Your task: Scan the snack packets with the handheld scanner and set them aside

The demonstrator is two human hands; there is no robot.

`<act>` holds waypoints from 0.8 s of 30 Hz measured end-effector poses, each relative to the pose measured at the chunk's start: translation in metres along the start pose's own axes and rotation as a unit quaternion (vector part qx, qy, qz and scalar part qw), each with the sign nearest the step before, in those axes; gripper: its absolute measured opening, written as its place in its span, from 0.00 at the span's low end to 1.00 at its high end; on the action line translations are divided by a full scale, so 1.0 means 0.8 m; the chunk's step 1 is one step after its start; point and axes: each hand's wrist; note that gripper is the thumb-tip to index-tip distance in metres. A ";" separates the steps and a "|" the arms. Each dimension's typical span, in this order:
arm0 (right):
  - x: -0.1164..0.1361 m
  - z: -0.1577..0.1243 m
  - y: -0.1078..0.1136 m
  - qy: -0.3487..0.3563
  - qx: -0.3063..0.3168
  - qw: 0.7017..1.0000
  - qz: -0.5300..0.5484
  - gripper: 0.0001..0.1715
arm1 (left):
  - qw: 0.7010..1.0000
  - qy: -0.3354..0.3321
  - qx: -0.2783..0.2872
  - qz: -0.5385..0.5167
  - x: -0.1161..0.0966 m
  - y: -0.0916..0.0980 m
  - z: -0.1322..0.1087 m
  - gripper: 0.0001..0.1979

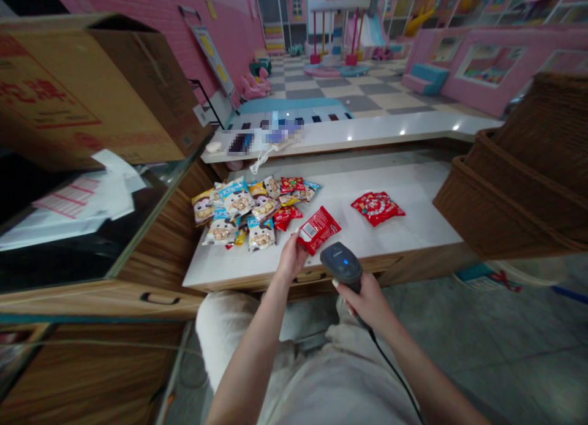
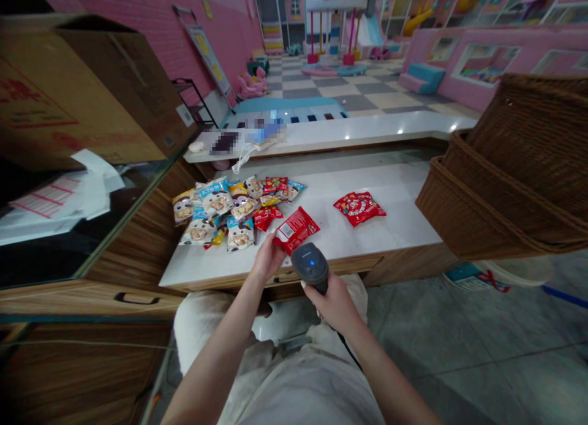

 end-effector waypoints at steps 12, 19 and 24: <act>0.004 0.002 0.000 -0.003 -0.004 1.000 0.006 0.19 | 0.999 0.003 0.034 0.012 0.003 -0.012 -0.004 0.16; -0.005 0.000 0.005 0.011 -0.013 1.000 -0.011 0.17 | 1.000 -0.019 0.000 0.008 0.004 0.001 -0.003 0.08; -0.014 -0.003 0.017 -0.004 -0.033 0.999 0.005 0.18 | 0.997 -0.061 0.035 0.030 0.014 -0.022 0.006 0.14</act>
Point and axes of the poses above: each hand's wrist, its own z-axis towards the middle knuckle, its own y-axis out of the back of the hand, x = y × z, and after that the axes turned 2 degrees about -x, right-handed
